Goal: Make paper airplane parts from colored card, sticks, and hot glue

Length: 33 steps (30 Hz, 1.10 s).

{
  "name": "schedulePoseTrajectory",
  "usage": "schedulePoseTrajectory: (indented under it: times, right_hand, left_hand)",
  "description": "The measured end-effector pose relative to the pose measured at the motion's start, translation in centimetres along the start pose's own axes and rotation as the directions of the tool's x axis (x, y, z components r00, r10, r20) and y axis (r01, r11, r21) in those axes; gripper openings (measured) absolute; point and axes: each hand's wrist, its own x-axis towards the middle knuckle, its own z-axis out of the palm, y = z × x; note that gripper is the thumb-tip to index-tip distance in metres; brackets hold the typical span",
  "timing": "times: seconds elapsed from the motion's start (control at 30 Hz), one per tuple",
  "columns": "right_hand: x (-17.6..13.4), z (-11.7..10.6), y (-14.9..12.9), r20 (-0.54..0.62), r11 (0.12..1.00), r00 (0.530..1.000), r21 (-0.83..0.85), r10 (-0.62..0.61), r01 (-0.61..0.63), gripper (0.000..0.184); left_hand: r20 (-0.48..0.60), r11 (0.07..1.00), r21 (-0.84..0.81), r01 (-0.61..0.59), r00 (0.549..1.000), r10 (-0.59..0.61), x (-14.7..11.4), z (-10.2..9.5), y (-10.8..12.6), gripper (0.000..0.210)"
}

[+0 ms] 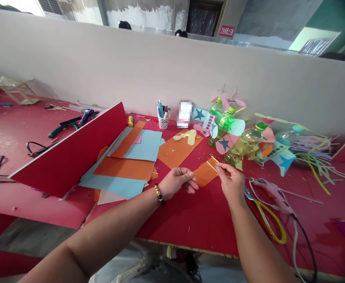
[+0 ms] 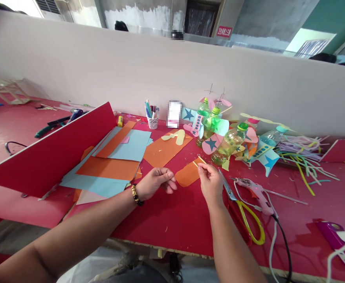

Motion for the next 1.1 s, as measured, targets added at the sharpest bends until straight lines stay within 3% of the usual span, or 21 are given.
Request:
schedulePoseTrajectory:
  times: [0.23, 0.4, 0.5, 0.67, 0.73, 0.8, 0.9, 1.0, 1.1]
  right_hand:
    - [-0.1, 0.2, -0.1, 0.016, 1.000, 1.000, 0.002, 0.001, -0.001, 0.030]
    - [-0.1, 0.1, -0.3, 0.021, 1.000, 1.000, -0.028, -0.013, 0.013, 0.028]
    - [-0.1, 0.0, -0.5, 0.020, 1.000, 1.000, -0.031, 0.001, 0.000, 0.030]
    - [0.3, -0.4, -0.1, -0.045, 0.999, 0.999, -0.030, 0.030, -0.031, 0.030]
    - [0.7, -0.6, 0.5, -0.096, 0.996, 0.995, -0.083, 0.025, -0.034, 0.031]
    - [1.3, -0.8, 1.3, -0.114, 0.981, 0.993, -0.193, -0.013, -0.009, 0.030]
    - [2.1, -0.6, 2.7, -0.024, 0.901, 0.994, -0.426, -0.107, 0.086, 0.026]
    - [2.6, 0.0, 3.6, 0.134, 0.745, 0.979, -0.635, -0.153, 0.203, 0.020]
    - [2.7, 0.7, 3.8, 0.203, 0.634, 0.970, -0.735, -0.132, 0.240, 0.012]
  left_hand:
    - [0.018, 0.999, -0.038, -0.009, 1.000, 0.009, -0.1, 0.2, 0.2, 0.036]
    - [0.036, 0.999, 0.036, 0.005, 0.999, -0.007, -0.2, 0.1, 0.2, 0.037]
    - [0.163, 0.996, 0.069, 0.061, 0.984, -0.071, -0.4, 0.4, 0.3, 0.042]
    - [0.382, 0.975, 0.164, 0.152, 0.901, -0.205, -1.2, 1.0, 0.6, 0.037]
    - [0.429, 0.970, 0.208, 0.126, 0.879, -0.207, -1.4, 1.0, 0.7, 0.036]
    - [0.470, 0.968, 0.250, 0.016, 0.872, -0.135, -1.5, 1.0, 0.7, 0.035]
    - [0.489, 0.947, 0.287, -0.142, 0.872, -0.017, -1.3, 0.8, 0.5, 0.031]
    - [0.426, 0.944, 0.313, -0.104, 0.904, -0.042, -1.0, 0.7, 0.3, 0.035]
    - [0.322, 0.928, 0.369, -0.054, 0.944, -0.073, -0.8, 0.5, 0.3, 0.040]
